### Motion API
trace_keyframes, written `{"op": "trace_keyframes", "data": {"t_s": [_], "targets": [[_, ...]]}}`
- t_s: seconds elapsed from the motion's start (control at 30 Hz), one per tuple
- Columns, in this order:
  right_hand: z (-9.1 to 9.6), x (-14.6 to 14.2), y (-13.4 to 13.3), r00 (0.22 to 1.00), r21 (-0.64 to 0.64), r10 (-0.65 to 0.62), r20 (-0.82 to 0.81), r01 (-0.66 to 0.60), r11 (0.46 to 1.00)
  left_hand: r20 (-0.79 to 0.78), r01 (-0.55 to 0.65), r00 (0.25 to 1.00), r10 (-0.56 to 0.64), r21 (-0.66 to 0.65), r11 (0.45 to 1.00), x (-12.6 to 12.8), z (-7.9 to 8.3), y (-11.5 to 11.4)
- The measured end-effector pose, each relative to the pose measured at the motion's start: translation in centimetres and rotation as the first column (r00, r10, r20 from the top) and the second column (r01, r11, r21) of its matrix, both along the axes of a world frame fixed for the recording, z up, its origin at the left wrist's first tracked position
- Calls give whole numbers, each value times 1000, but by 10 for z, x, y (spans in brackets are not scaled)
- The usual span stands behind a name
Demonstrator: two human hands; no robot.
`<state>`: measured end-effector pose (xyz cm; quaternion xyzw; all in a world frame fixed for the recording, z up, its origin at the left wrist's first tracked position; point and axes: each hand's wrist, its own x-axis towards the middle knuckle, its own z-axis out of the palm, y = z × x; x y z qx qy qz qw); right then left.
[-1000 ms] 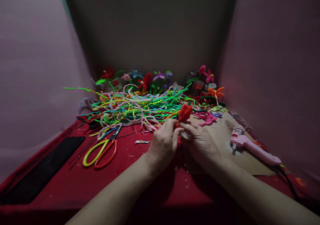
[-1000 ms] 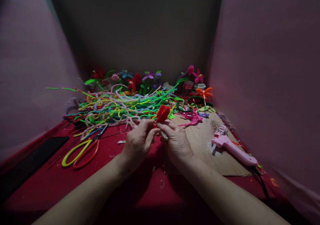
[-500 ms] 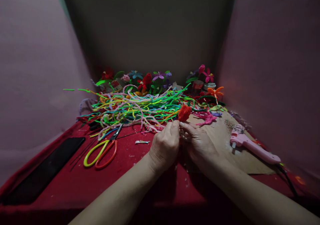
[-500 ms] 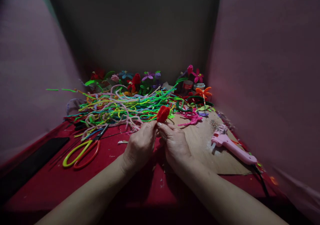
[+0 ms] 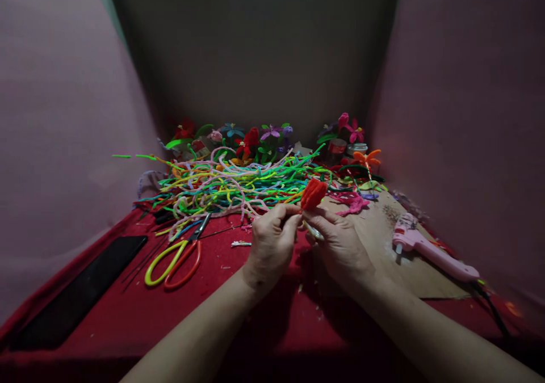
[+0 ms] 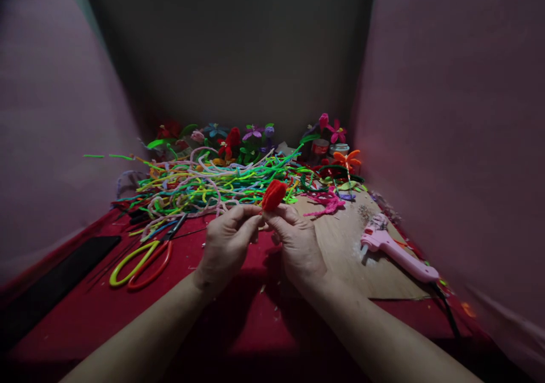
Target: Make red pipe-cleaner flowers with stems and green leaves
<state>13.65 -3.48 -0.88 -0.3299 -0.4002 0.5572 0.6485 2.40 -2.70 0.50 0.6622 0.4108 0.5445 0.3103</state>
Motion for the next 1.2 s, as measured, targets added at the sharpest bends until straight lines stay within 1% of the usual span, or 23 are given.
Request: {"op": "trace_keyframes", "data": {"t_s": [0.07,0.13,0.23,0.3,0.37,0.4,0.43,0.47,0.5,0.53,0.57,0.6,0.63,0.67,0.73,0.77,0.8,0.83,0.87,0.93,1.0,1.07,1.2], "targets": [[2,3,1,998,18,56,-3,-56,998,167,100,983,-71,-174,980,0,6,0],[3,6,3,990,43,140,-19,-139,989,309,216,943,-125,-281,935,0,10,-1],[5,13,8,960,73,275,-48,-271,960,447,405,864,-232,-342,848,-4,14,1],[5,16,10,941,76,334,-55,-330,941,497,527,808,-317,-367,767,-9,14,4],[4,18,11,933,59,355,-59,-352,934,526,614,762,-377,-402,680,-13,14,8],[3,18,11,935,53,348,-70,-345,937,528,634,752,-393,-421,648,-14,14,10],[2,17,11,940,48,331,-84,-328,944,519,638,754,-402,-437,634,-15,14,11],[1,15,11,948,43,305,-96,-302,952,491,621,772,-403,-449,642,-14,13,12],[0,13,11,956,42,273,-109,-270,962,437,575,809,-392,-454,681,-13,13,12],[-1,11,11,963,41,240,-124,-237,971,353,497,862,-364,-441,748,-11,11,11],[-2,9,11,967,34,212,-139,-209,977,243,389,918,-314,-400,830,-8,10,9],[-3,6,11,971,24,187,-150,-185,982,118,266,963,-241,-324,908,-6,7,7],[-4,5,11,973,17,164,-162,-163,986,-4,147,989,-151,-205,968,-3,5,5],[-4,3,10,974,12,143,-173,-143,990,-104,57,993,-64,-67,996,-2,2,3],[-3,1,8,979,1,109,-172,-110,994,-240,-8,970,48,167,986,0,-3,2],[-3,1,7,982,-6,93,-164,-96,995,-278,-7,958,74,234,972,0,-5,2],[-2,1,7,985,-14,83,-151,-86,996,-299,1,951,79,260,966,-1,-6,2],[-2,1,6,988,-20,77,-130,-80,997,-299,9,952,67,246,969,-2,-6,3],[-1,2,5,992,-21,75,-103,-77,997,-276,18,961,36,192,981,-3,-5,4],[0,4,5,996,-8,81,-40,-82,997,-171,72,983,-71,-1,997,-5,0,6],[2,7,6,994,2,112,16,-112,994,-10,186,981,-192,-203,961,-7,5,7],[4,12,8,985,9,168,41,-169,986,161,332,942,-294,-326,885,-9,9,8],[9,20,10,948,42,317,35,-319,947,471,606,780,-412,-403,686,-12,10,10]]}}
